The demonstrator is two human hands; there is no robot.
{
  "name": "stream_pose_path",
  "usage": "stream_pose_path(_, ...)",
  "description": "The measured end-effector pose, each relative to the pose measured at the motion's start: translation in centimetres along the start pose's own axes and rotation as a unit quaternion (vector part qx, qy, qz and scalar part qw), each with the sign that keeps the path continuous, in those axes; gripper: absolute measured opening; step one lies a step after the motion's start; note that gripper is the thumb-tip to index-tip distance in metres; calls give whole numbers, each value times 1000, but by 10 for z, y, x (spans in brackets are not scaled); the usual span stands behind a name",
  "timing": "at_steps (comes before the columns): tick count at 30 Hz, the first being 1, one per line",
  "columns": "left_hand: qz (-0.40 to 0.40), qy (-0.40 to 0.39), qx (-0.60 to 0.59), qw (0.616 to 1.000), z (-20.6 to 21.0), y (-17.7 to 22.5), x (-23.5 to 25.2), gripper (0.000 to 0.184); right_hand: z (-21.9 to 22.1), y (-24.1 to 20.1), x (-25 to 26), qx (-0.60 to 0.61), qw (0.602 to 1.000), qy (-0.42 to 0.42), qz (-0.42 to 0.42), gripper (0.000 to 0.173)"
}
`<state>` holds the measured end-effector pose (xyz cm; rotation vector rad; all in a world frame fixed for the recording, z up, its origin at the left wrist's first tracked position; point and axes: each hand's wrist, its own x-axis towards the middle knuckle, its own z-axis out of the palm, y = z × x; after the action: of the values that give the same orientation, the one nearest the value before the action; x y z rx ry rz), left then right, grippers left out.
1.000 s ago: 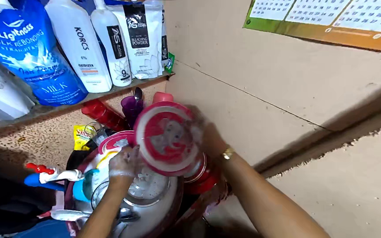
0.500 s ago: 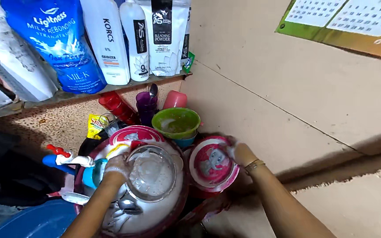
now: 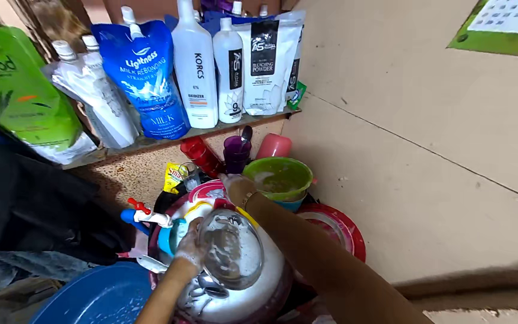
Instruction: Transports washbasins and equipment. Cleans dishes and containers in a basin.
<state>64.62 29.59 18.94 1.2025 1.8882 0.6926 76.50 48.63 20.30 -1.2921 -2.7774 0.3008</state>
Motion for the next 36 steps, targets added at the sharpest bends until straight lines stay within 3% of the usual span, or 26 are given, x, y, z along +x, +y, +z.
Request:
stream_pose_path(4,-18,-6,-33,999,0,-9,-10,58,-7,-4,13,-32,999,-39,-4,40)
stream_pose_path(10,-17,6,18,1000,-6,-18,-4,49,-44,-6,-15,-49,979,164,-108,26)
stream_pose_path(15,5,0,110,994,-13,-17,6,47,-84,3,-53,-14,951,299,-80,32)
stream_pose_path(18,3,-18,136,991,-16,-16,11,43,-114,25,-90,41,940,339,20,37)
stream_pose_path(23,1,-24,128,991,-19,-18,17,37,-161,86,-183,74,920,312,224,44)
stream_pose_path(26,-13,-24,110,994,-19,-15,19,40,-163,120,-236,68,904,280,316,45)
stream_pose_path(30,2,-38,82,996,-16,-14,20,42,-129,147,-266,76,894,191,399,42)
stream_pose_path(36,-27,-31,-84,996,-8,-11,13,53,-52,154,-238,111,901,110,405,42)
